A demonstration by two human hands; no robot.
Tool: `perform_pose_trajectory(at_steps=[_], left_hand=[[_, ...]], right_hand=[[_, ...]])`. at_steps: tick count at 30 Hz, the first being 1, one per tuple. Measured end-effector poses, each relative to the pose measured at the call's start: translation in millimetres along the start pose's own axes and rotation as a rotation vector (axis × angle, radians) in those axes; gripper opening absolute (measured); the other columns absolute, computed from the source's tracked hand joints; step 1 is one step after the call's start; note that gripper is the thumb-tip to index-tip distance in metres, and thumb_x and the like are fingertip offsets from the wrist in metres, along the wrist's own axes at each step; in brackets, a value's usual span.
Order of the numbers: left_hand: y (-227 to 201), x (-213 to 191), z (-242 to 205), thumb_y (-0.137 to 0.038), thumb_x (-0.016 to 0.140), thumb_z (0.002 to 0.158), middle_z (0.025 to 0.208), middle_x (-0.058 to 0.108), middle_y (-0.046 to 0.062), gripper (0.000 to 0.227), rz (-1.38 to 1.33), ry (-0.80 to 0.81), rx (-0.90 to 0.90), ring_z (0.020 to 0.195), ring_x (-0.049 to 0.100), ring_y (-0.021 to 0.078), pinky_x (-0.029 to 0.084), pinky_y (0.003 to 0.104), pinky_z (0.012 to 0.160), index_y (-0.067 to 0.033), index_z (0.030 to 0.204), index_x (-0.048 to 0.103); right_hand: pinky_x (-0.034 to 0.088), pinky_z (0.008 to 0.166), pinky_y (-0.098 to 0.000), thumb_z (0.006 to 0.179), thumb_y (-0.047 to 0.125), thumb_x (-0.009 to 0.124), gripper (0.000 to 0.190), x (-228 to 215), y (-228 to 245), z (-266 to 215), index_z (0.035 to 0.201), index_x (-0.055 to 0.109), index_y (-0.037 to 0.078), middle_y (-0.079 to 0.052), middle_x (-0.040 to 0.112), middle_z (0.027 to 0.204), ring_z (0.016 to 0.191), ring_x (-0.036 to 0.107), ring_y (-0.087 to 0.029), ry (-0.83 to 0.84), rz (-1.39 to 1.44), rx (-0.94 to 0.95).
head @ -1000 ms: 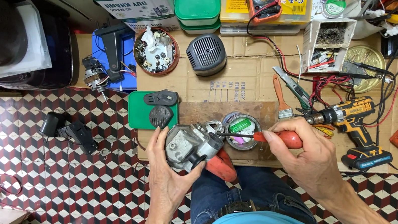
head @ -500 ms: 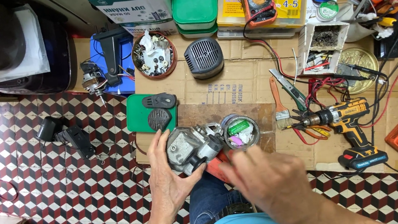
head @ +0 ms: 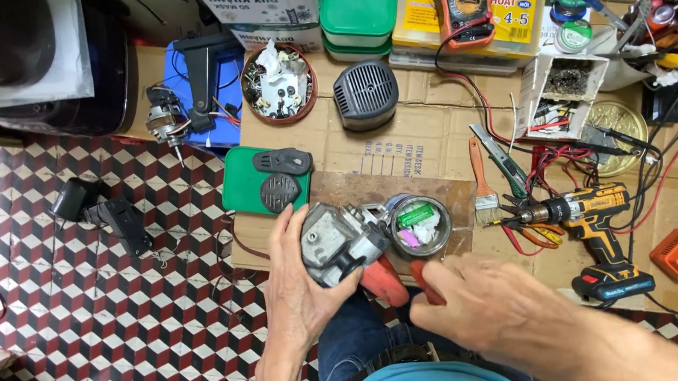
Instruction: The recorder is disassembling and repairing an electric hand planer at a workbench.
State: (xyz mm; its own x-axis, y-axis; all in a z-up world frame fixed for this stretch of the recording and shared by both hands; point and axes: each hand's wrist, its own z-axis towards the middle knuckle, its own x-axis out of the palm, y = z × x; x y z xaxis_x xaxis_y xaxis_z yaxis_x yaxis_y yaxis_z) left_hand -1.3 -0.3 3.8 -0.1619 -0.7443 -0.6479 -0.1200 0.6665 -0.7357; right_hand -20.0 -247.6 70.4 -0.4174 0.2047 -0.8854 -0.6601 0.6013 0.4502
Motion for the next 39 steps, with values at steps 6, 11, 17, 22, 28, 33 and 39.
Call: perform_pose_trajectory(at_steps=[6, 11, 17, 22, 28, 33, 39], left_hand=[[5, -4, 1, -0.023, 0.092, 0.059, 0.157, 0.034, 0.016, 0.105, -0.049, -0.016, 0.072, 0.135, 0.051, 0.0363, 0.05, 0.045, 0.103, -0.0119, 0.148, 0.038], [8, -4, 1, -0.023, 0.092, 0.057, 0.158, 0.035, 0.016, 0.108, -0.032, -0.017, 0.086, 0.138, 0.048, 0.0369, 0.047, 0.045, 0.106, -0.0117, 0.149, 0.037], [13, -5, 6, -0.026, 0.092, 0.057, 0.157, 0.034, 0.018, 0.109, -0.028, -0.019, 0.121, 0.139, 0.047, 0.0369, 0.046, 0.045, 0.109, -0.0116, 0.15, 0.036], [21, -2, 9, -0.028, 0.093, 0.059, 0.156, 0.035, 0.019, 0.11, 0.006, -0.034, 0.167, 0.14, 0.045, 0.0372, 0.044, 0.045, 0.112, -0.0109, 0.151, 0.035], [25, 1, 10, -0.026, 0.094, 0.058, 0.155, 0.034, 0.021, 0.11, 0.008, -0.051, 0.239, 0.143, 0.041, 0.038, 0.041, 0.044, 0.114, -0.0072, 0.15, 0.035], [25, -2, 12, -0.028, 0.092, 0.06, 0.154, 0.034, 0.02, 0.109, -0.032, -0.04, 0.202, 0.14, 0.045, 0.0358, 0.043, 0.042, 0.112, -0.0069, 0.15, 0.034], [21, -8, 16, -0.03, 0.091, 0.06, 0.154, 0.035, 0.017, 0.108, 0.004, 0.0, 0.133, 0.139, 0.045, 0.0358, 0.044, 0.043, 0.11, -0.011, 0.15, 0.034]], right_hand=[[0.052, 0.069, -0.039, 0.075, 0.016, 0.062, 0.015, -25, -8, 15, 0.085, 0.053, 0.009, -0.009, 0.052, 0.089, 0.082, 0.062, -0.028, -0.054, 0.038, -0.153], [0.052, 0.061, -0.0425, 0.096, 0.033, 0.059, 0.03, -35, 11, 43, 0.112, 0.055, 0.008, -0.009, 0.051, 0.09, 0.074, 0.062, -0.029, 0.091, -0.06, 0.243], [0.052, 0.061, -0.0434, 0.079, 0.011, 0.068, 0.044, -37, -9, 46, 0.119, 0.054, 0.004, -0.012, 0.053, 0.088, 0.079, 0.064, -0.031, -0.098, -0.068, -0.103], [0.052, 0.07, -0.0444, 0.083, 0.007, 0.065, 0.025, -28, -24, 51, 0.104, 0.051, 0.008, -0.013, 0.053, 0.092, 0.082, 0.064, -0.034, -0.25, 0.03, -0.279], [0.052, 0.061, -0.0464, 0.108, 0.036, 0.061, 0.03, -36, -14, 64, 0.128, 0.051, 0.016, -0.014, 0.053, 0.102, 0.078, 0.066, -0.032, 0.055, -0.172, 0.257], [0.052, 0.068, -0.0448, 0.07, 0.006, 0.066, 0.038, -46, -15, 55, 0.104, 0.052, 0.006, -0.015, 0.055, 0.1, 0.086, 0.064, -0.036, -0.309, 0.114, -0.394], [0.051, 0.065, -0.0459, 0.106, 0.031, 0.064, 0.023, -28, -18, 69, 0.104, 0.054, 0.011, -0.012, 0.054, 0.103, 0.08, 0.064, -0.03, -0.035, -0.104, 0.268]])
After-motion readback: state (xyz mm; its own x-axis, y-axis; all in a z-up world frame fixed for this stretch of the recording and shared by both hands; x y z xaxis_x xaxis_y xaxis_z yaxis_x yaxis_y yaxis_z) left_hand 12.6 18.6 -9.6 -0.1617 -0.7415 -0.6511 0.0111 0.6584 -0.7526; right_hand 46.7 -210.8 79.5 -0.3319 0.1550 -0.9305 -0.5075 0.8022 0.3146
